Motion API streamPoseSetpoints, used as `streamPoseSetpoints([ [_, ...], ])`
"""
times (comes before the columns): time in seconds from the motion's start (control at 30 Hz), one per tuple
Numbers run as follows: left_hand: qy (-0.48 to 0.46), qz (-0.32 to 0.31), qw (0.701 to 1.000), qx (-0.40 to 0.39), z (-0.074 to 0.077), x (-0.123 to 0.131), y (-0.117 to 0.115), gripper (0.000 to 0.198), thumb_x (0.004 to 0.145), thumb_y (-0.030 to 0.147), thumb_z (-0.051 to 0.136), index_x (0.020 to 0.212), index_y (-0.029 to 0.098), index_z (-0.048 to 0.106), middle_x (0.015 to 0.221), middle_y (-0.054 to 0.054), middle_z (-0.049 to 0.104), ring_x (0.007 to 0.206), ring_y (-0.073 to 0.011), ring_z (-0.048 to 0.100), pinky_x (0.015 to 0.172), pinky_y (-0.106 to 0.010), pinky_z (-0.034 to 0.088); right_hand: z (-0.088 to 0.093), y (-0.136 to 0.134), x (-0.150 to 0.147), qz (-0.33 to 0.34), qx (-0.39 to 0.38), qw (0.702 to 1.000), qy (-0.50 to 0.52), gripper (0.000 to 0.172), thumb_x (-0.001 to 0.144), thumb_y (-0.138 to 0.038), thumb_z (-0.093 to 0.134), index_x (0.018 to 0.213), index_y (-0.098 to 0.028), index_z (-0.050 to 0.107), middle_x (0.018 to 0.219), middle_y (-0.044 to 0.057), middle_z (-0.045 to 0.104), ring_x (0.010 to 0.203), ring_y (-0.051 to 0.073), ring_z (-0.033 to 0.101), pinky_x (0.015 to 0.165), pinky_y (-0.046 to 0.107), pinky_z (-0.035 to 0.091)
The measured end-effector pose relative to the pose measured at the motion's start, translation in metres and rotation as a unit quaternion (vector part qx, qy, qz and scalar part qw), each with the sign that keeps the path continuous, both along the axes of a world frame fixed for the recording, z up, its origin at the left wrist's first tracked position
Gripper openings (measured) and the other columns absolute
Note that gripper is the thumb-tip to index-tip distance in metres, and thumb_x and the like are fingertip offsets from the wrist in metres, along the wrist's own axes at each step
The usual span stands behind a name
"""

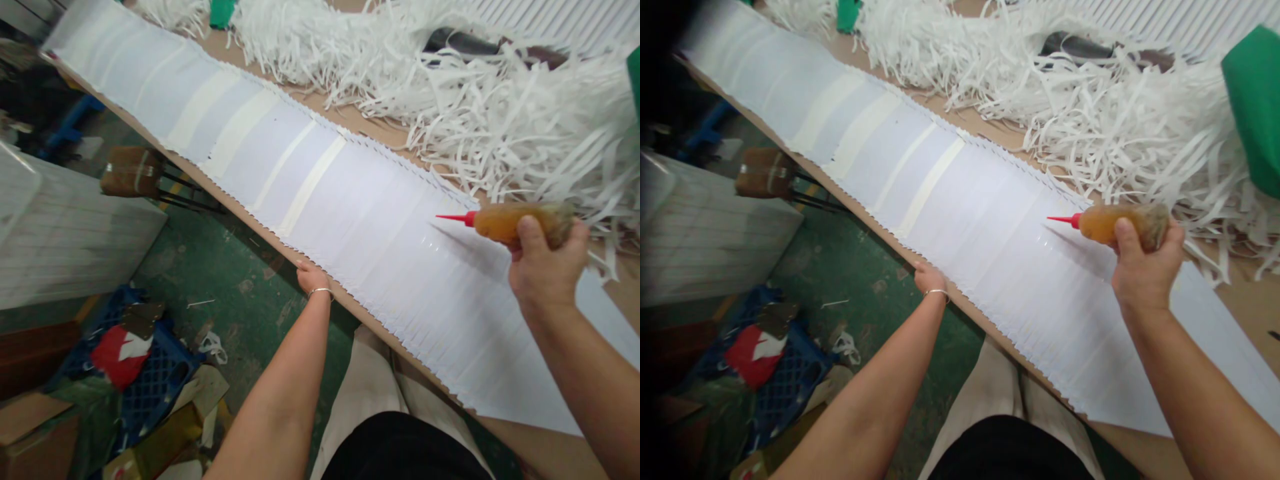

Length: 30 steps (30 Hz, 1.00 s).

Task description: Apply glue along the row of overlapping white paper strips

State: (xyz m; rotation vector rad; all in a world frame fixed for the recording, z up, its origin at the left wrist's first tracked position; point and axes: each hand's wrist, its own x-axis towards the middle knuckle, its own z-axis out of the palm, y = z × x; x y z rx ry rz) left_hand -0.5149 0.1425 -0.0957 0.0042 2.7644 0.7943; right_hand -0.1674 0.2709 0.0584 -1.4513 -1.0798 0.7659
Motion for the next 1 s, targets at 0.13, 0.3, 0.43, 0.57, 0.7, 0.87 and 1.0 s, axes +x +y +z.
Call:
streamPoseSetpoints([
  [0.13,-0.006,-0.001,1.0,-0.018,0.004,0.0,0.002,0.07,0.098,0.048,0.016,0.1,0.003,0.07,0.102,-0.028,0.069,0.096,-0.0342,0.068,0.077,-0.04,0.05,-0.012,0.06,0.004,0.034,0.02,0.993,0.112,0.04,0.077,-0.031,0.072,0.107,-0.022,0.046,0.11,0.002,0.056,0.09,0.021,0.064,0.071,0.047,0.059],
  [0.3,-0.008,-0.005,1.0,-0.021,0.006,0.001,0.004,0.071,0.099,0.047,0.015,0.102,0.001,0.069,0.104,-0.028,0.069,0.097,-0.0336,0.068,0.076,-0.038,0.049,-0.025,0.089,-0.001,0.023,0.004,0.992,0.127,0.039,0.081,-0.029,0.072,0.105,-0.02,0.043,0.115,0.007,0.054,0.091,0.022,0.062,0.073,0.052,0.058],
  [0.43,-0.004,-0.008,1.0,-0.024,0.005,0.001,0.003,0.07,0.099,0.047,0.016,0.103,0.001,0.069,0.105,-0.028,0.068,0.1,-0.0335,0.067,0.08,-0.038,0.048,-0.031,0.096,-0.004,0.018,-0.021,0.992,0.121,0.039,0.082,-0.025,0.073,0.104,-0.019,0.042,0.112,0.007,0.053,0.09,0.021,0.061,0.074,0.054,0.058],
  [0.57,-0.002,-0.01,1.0,-0.015,0.004,0.001,0.002,0.072,0.098,0.049,0.015,0.101,0.003,0.07,0.104,-0.028,0.069,0.099,-0.0339,0.067,0.08,-0.039,0.048,-0.03,0.091,-0.007,0.025,-0.034,0.991,0.123,0.036,0.084,-0.023,0.071,0.106,-0.019,0.042,0.108,0.006,0.053,0.09,0.019,0.06,0.078,0.055,0.058],
  [0.7,0.006,-0.012,1.0,0.001,0.003,0.0,0.001,0.072,0.097,0.05,0.015,0.1,0.003,0.07,0.105,-0.029,0.069,0.099,-0.0343,0.068,0.08,-0.04,0.049,-0.026,0.072,-0.011,0.036,-0.031,0.991,0.124,0.036,0.081,-0.025,0.074,0.104,-0.017,0.047,0.105,0.007,0.055,0.087,0.021,0.061,0.077,0.056,0.058],
  [0.87,-0.003,-0.011,1.0,0.006,0.003,0.001,0.001,0.073,0.097,0.05,0.014,0.1,0.003,0.069,0.105,-0.029,0.068,0.1,-0.0359,0.067,0.082,-0.042,0.049,-0.022,0.04,-0.018,0.051,-0.048,0.989,0.13,0.041,0.074,-0.03,0.079,0.103,-0.019,0.052,0.103,0.006,0.056,0.084,0.021,0.061,0.071,0.05,0.06],
  [1.0,-0.007,-0.008,1.0,0.008,0.004,0.002,0.0,0.073,0.097,0.05,0.013,0.099,0.003,0.069,0.104,-0.03,0.068,0.101,-0.0367,0.067,0.082,-0.043,0.05,-0.02,0.011,-0.025,0.05,-0.063,0.987,0.136,0.046,0.068,-0.034,0.083,0.101,-0.019,0.055,0.099,0.005,0.057,0.083,0.019,0.06,0.068,0.041,0.06],
])
